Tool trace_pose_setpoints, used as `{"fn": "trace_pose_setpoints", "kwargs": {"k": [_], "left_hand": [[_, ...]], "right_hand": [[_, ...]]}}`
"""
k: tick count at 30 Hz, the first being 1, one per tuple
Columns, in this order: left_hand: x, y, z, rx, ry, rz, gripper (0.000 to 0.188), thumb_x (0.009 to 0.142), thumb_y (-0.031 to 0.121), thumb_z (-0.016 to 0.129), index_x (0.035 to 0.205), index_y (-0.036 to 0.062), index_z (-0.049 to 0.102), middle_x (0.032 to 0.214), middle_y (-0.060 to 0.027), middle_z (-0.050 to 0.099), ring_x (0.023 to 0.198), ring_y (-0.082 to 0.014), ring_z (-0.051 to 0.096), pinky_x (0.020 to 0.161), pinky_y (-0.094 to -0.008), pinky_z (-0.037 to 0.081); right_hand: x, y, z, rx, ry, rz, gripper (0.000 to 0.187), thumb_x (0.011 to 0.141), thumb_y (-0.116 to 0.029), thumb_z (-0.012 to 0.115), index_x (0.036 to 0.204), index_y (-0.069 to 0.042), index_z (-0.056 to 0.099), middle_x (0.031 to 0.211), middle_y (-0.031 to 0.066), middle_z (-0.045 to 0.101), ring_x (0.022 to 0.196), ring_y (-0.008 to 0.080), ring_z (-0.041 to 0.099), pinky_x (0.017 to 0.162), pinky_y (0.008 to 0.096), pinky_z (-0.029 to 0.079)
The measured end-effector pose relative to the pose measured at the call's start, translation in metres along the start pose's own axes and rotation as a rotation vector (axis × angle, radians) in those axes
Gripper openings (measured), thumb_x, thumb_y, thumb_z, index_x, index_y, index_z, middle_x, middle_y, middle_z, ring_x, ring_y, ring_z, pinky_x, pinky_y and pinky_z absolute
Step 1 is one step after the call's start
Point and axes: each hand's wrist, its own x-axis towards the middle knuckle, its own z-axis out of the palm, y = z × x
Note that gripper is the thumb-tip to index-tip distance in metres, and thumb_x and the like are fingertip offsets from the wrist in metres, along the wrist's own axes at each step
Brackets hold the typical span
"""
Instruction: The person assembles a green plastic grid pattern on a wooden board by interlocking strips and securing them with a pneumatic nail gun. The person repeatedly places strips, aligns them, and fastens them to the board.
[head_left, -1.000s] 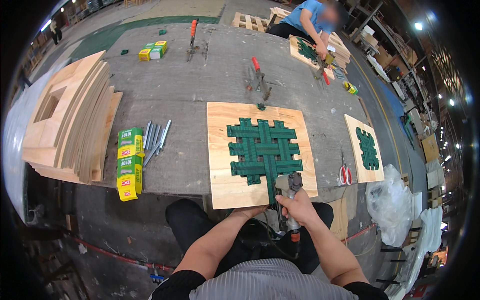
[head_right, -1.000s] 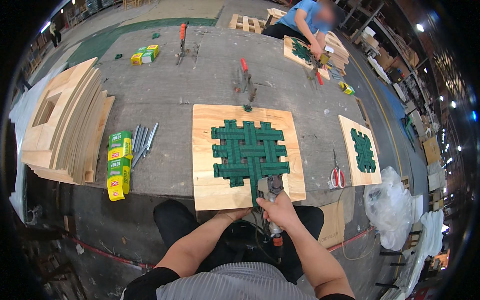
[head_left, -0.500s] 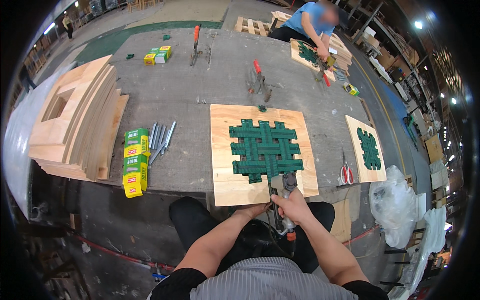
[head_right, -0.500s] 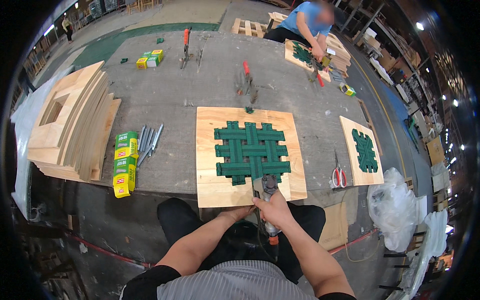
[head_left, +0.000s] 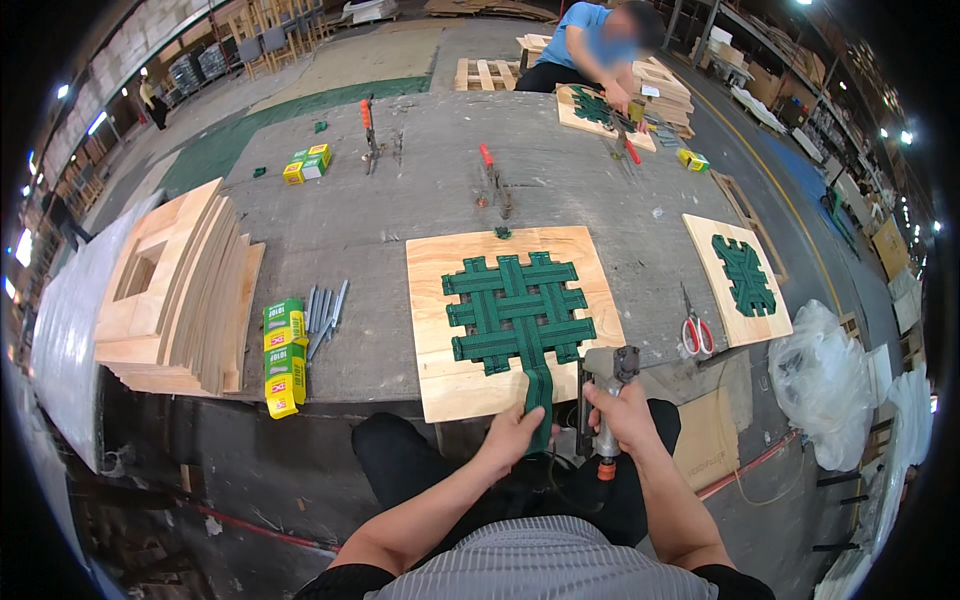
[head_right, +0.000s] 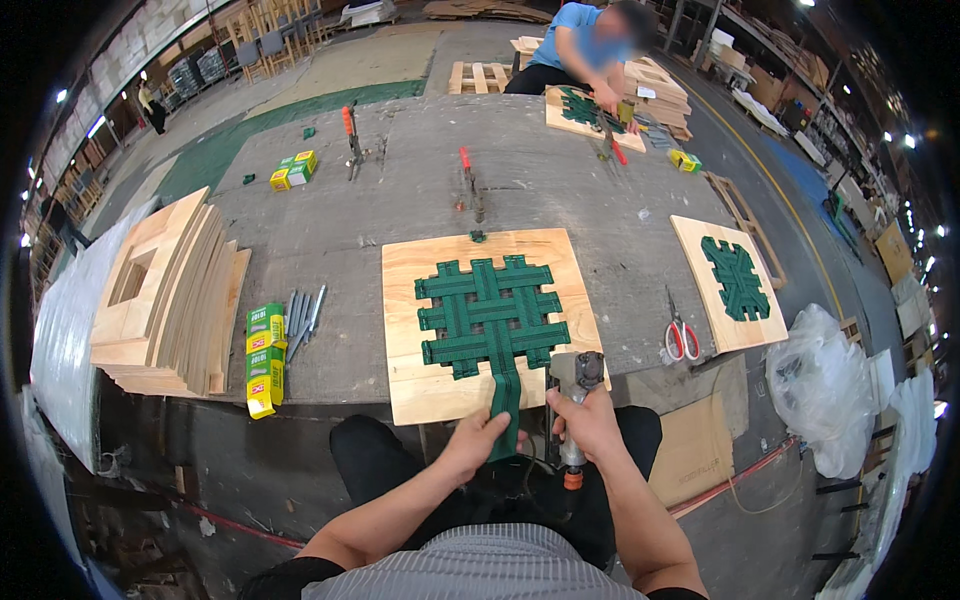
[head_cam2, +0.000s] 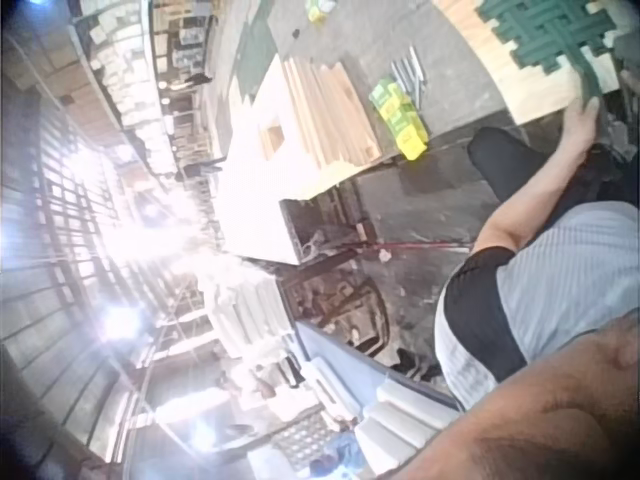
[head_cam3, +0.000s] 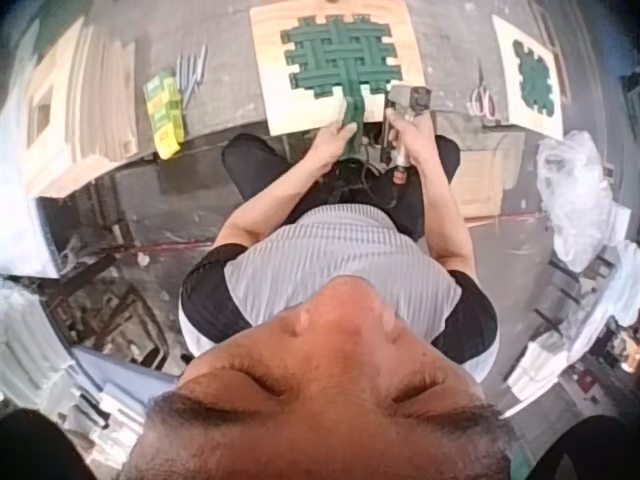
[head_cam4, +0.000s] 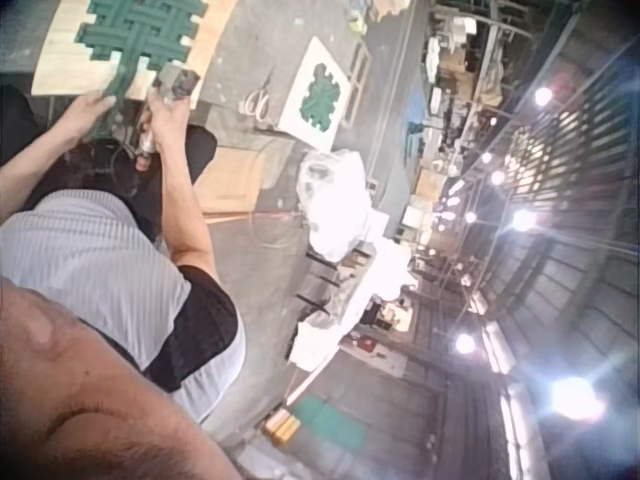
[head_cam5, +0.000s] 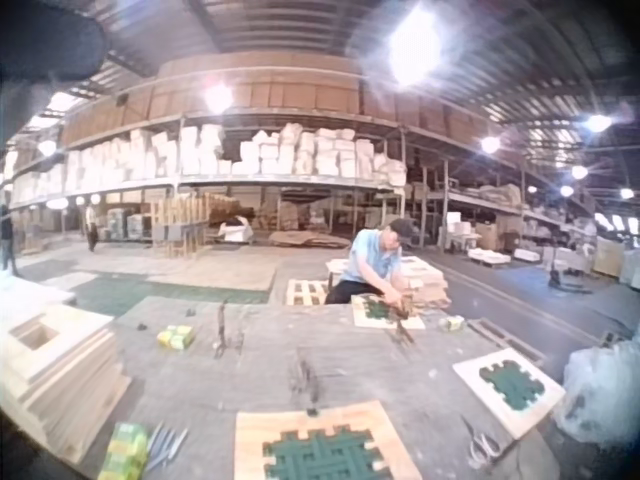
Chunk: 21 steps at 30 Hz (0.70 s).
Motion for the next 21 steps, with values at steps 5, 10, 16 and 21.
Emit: {"fn": "trace_pose_setpoints", "kwargs": {"k": [5,10,16,21], "left_hand": [[0.032,0.085,-0.015,-0.080,0.005,0.089,0.030,0.109,0.024,0.051,0.121,-0.0023,0.059,0.101,-0.0153,0.073,0.077,-0.0222,0.072,0.071,-0.0347,0.061],[0.084,0.129,-0.039,0.059,0.030,-0.075,0.030,0.108,0.023,0.050,0.121,-0.0028,0.061,0.106,-0.0126,0.076,0.069,-0.0194,0.068,0.061,-0.0317,0.056],[0.115,0.121,-0.049,0.097,0.015,-0.136,0.032,0.109,0.022,0.048,0.126,-0.0020,0.061,0.110,-0.0098,0.076,0.084,-0.0176,0.068,0.064,-0.0347,0.051],[0.120,0.118,-0.052,0.077,-0.013,-0.153,0.031,0.109,0.023,0.048,0.126,0.0011,0.062,0.110,-0.0080,0.077,0.086,-0.0159,0.067,0.067,-0.0351,0.050]], "right_hand": [[0.006,0.005,0.007,0.008,-0.070,-0.007,0.021,0.095,-0.012,0.071,0.111,-0.004,0.059,0.081,0.0015,0.061,0.052,0.0106,0.058,0.045,0.0276,0.045],[0.022,0.000,0.021,-0.075,-0.131,0.028,0.025,0.096,-0.015,0.071,0.114,-0.004,0.058,0.082,0.0013,0.061,0.053,0.0098,0.057,0.046,0.0266,0.045],[0.030,-0.009,0.034,-0.184,-0.122,0.093,0.027,0.096,-0.015,0.070,0.116,-0.003,0.057,0.083,0.0013,0.061,0.054,0.0097,0.057,0.046,0.0266,0.044],[0.035,-0.005,0.040,-0.221,-0.083,0.136,0.028,0.096,-0.015,0.070,0.117,-0.002,0.057,0.082,0.0017,0.061,0.053,0.0098,0.057,0.045,0.0269,0.044]]}}
